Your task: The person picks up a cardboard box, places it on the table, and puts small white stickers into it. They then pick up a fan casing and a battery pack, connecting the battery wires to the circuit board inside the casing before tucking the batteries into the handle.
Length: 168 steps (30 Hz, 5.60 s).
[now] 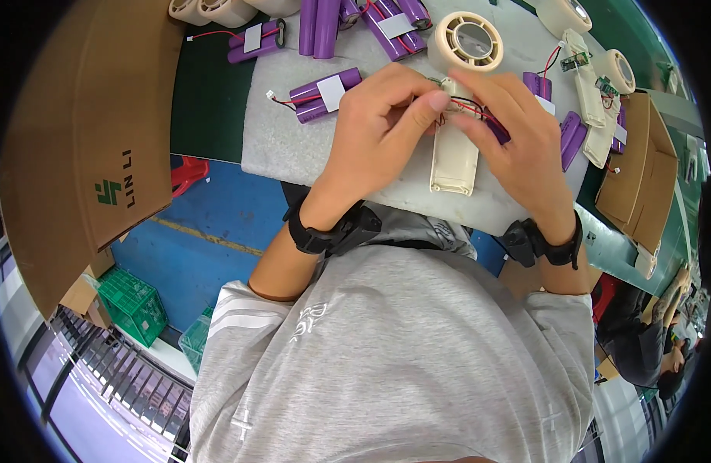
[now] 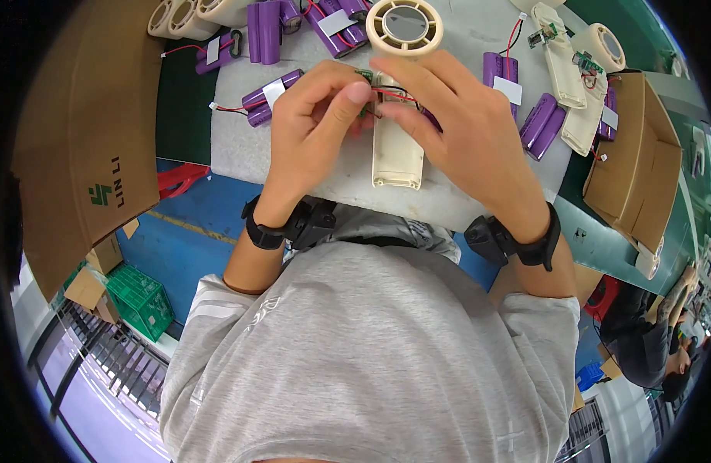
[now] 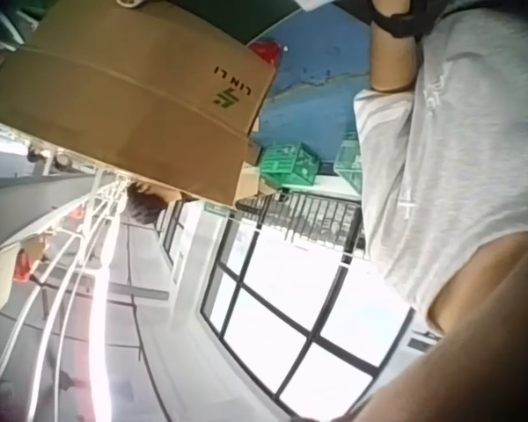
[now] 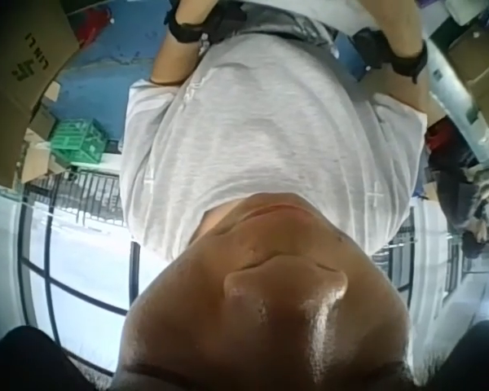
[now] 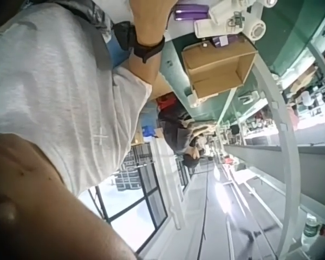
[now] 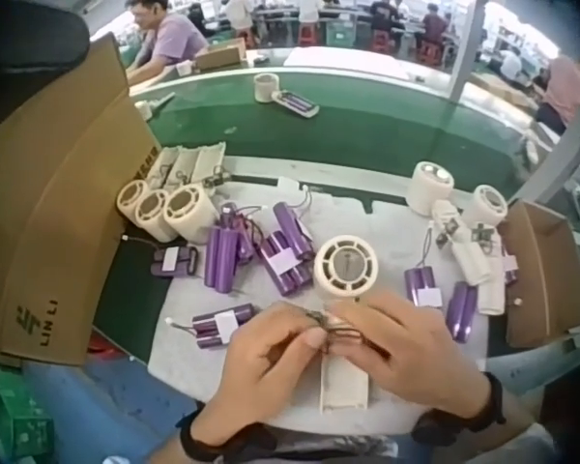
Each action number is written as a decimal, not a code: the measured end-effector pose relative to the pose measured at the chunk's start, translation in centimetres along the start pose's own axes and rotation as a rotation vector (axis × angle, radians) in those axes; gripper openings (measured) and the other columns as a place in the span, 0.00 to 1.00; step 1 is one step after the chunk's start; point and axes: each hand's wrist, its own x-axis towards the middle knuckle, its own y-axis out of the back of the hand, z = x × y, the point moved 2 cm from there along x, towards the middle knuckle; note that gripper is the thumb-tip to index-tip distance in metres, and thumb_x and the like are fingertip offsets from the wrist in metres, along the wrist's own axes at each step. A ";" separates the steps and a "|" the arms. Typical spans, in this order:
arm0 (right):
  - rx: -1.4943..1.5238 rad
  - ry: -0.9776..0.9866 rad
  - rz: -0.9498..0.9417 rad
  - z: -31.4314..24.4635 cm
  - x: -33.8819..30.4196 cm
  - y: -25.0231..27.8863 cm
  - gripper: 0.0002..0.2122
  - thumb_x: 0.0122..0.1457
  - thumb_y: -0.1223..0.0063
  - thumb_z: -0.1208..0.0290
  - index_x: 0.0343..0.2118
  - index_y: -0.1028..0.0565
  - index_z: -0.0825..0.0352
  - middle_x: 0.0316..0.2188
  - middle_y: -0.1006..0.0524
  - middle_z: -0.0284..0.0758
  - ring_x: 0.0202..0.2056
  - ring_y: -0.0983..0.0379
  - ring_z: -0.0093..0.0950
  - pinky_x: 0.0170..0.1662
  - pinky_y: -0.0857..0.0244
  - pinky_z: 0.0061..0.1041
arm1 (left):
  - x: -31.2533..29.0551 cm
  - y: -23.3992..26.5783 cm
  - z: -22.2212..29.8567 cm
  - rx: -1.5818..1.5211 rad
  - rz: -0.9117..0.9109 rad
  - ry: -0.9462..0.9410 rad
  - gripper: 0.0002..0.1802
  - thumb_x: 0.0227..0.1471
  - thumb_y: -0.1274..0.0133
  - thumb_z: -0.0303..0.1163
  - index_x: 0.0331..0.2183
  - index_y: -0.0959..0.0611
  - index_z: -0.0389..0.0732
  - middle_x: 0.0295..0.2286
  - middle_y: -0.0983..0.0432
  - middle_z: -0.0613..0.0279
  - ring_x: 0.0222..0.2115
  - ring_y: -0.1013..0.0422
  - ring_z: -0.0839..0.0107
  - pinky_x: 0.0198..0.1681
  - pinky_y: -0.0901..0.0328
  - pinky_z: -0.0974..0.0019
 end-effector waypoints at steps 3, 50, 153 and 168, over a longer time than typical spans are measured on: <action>0.101 0.027 -0.094 0.7 -0.3 0.7 0.11 0.52 0.43 0.79 0.40 0.21 0.66 0.30 0.25 0.34 0.24 0.31 0.25 0.28 0.36 0.22 | -0.1 0.1 0.3 -0.132 0.035 0.075 0.06 0.53 0.44 0.28 0.32 0.20 0.34 0.27 0.28 0.63 0.24 0.29 0.76 0.27 0.34 0.74; 0.028 0.056 -0.203 6.2 -0.6 -1.6 0.10 0.62 0.49 0.71 0.36 0.26 0.76 0.30 0.28 0.35 0.33 0.33 0.26 0.37 0.38 0.20 | 0.8 -0.5 -3.3 0.192 0.157 -0.550 0.17 0.35 0.40 0.34 0.34 0.15 0.41 0.21 0.22 0.53 0.21 0.27 0.60 0.25 0.34 0.63; 0.269 -0.422 -0.036 1.3 -0.7 -1.7 0.12 0.55 0.41 0.77 0.41 0.27 0.71 0.33 0.22 0.36 0.32 0.24 0.21 0.34 0.30 0.17 | -1.3 0.2 -1.8 0.222 0.154 -0.288 0.17 0.41 0.44 0.27 0.38 0.21 0.40 0.34 0.27 0.50 0.31 0.28 0.57 0.35 0.32 0.60; 0.123 -0.312 -0.065 0.4 -1.2 -0.4 0.09 0.51 0.38 0.79 0.35 0.25 0.69 0.31 0.25 0.28 0.25 0.30 0.14 0.25 0.38 0.12 | -0.6 -0.2 -0.1 0.218 -0.033 -0.143 0.16 0.42 0.46 0.27 0.38 0.21 0.38 0.30 0.23 0.50 0.29 0.27 0.53 0.33 0.33 0.57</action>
